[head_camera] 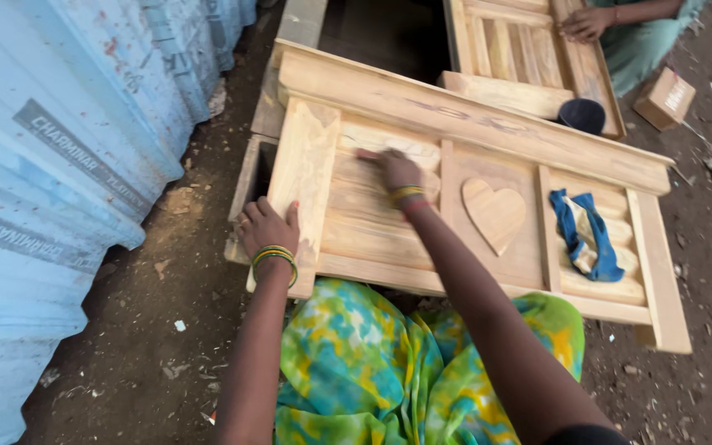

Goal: The person sits on the ground and sands a wooden tray with a red sanding block. The tray has a heart-shaped cutout and a blue cloth placed inside. The person moves the sanding block across the surface repeatedly.

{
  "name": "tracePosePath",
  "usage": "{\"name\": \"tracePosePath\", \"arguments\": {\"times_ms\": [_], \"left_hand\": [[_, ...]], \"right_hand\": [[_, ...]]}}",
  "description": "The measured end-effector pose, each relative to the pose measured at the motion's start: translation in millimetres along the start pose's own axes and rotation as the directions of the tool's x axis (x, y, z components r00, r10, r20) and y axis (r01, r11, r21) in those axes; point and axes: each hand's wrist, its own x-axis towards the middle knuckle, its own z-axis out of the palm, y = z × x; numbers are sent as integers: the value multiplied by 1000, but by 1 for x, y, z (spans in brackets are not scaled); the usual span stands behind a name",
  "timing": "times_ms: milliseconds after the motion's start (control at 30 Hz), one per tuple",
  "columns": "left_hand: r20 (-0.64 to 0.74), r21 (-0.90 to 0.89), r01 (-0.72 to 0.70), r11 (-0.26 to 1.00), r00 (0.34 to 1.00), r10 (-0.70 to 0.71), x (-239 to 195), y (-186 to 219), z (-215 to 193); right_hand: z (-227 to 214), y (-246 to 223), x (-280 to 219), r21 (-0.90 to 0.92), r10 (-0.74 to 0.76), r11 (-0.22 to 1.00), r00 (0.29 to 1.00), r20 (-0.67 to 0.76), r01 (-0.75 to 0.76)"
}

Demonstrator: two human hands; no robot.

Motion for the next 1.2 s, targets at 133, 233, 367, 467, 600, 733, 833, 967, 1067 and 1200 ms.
{"name": "tracePosePath", "arguments": {"times_ms": [133, 233, 367, 467, 600, 733, 833, 967, 1067, 1200], "left_hand": [[67, -5, 8, 1000, 998, -8, 4, 1, -3], [90, -3, 20, 1000, 996, -19, 5, 4, -4], [75, 12, -2, 1000, 997, 1, 3, 1, -4], [72, -8, 22, 1000, 997, -21, 3, 4, -3], [75, 2, -3, 1000, 997, 2, 4, 2, -4], [96, 21, 8, 1000, 995, -10, 2, 3, -4], [61, 36, -4, 999, 998, 1, 7, 4, -6], [55, 30, -13, 999, 998, 11, 3, 4, -6], [60, 14, 3, 1000, 998, -3, 1, 7, -7], [54, 51, -5, 999, 999, 2, 4, 5, -10]], "right_hand": [[-24, 33, -23, -25, 180, 983, 980, -87, -183], [4, 9, -10, -237, 229, 931, 949, -219, -279], [48, -42, 21, -344, 136, 926, 988, -72, -153], [40, -41, 21, -137, -5, 991, 994, -112, -10], [-14, 4, -2, 11, 38, 999, 998, -59, -37], [-40, 16, -22, -10, 327, 945, 944, 38, -327], [-19, -13, -9, -268, 358, 887, 927, -116, -376], [14, -38, -1, -249, 187, 947, 979, -79, -201], [16, -29, -10, -52, -67, 997, 982, -175, 59], [-17, 13, -21, -56, -55, 997, 997, -63, 51]]}}
